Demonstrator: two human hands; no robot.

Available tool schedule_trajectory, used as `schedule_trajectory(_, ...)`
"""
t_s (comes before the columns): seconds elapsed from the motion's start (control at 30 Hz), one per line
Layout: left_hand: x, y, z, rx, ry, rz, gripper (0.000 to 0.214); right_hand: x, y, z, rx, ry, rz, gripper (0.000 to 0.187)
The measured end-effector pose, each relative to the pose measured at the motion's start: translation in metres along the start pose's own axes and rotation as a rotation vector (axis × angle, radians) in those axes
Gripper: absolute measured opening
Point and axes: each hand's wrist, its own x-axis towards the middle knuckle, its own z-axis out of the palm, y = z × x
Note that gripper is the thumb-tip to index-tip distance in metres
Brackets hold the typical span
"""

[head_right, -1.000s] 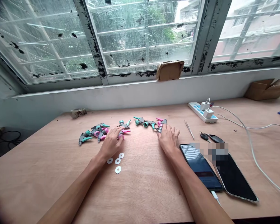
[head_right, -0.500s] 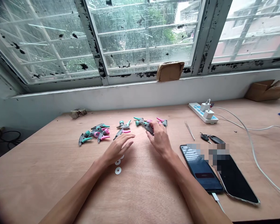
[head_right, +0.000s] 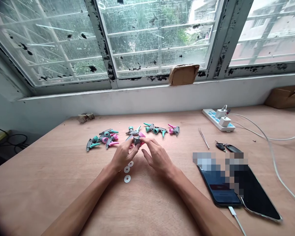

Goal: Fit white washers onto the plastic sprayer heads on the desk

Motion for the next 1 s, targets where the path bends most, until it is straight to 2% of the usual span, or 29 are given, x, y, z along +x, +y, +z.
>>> schedule_trajectory(0.1, 0.0, 0.001, 0.0, 0.052, 0.042, -0.02, 0.011, -0.001, -0.004, 0.008, 0.04, 0.049, 0.061, 0.064)
schedule_trajectory(0.23, 0.0, -0.002, -0.004, 0.08, 0.163, -0.1, 0.009, -0.002, -0.008, 0.015, 0.122, 0.142, 0.135, 0.084)
schedule_trajectory(0.3, 0.001, -0.004, -0.005, 0.071, 0.215, -0.143, 0.011, -0.004, -0.006, 0.017, 0.071, 0.105, 0.161, 0.075)
schedule_trajectory(0.43, 0.002, -0.006, -0.007, 0.062, 0.252, -0.218, 0.013, -0.009, 0.001, 0.02, -0.086, -0.183, 0.112, 0.029)
schedule_trajectory(0.53, 0.002, -0.005, -0.006, 0.052, 0.246, -0.233, 0.013, -0.011, 0.0, 0.025, -0.101, -0.321, 0.044, 0.023)
schedule_trajectory(0.63, 0.002, -0.003, -0.005, 0.049, 0.232, -0.218, 0.012, -0.008, -0.004, 0.033, -0.068, -0.343, 0.015, 0.025)
schedule_trajectory(0.8, 0.002, -0.004, -0.002, 0.077, 0.213, -0.202, 0.011, -0.003, -0.005, 0.04, 0.02, -0.33, 0.051, 0.017)
schedule_trajectory(0.97, 0.001, -0.01, 0.001, 0.106, 0.19, -0.216, 0.012, -0.002, -0.008, 0.036, 0.265, -0.244, 0.204, 0.002)
schedule_trajectory(1.0, 0.001, -0.01, 0.001, 0.092, 0.188, -0.211, 0.014, -0.001, -0.008, 0.034, 0.322, -0.218, 0.246, 0.004)
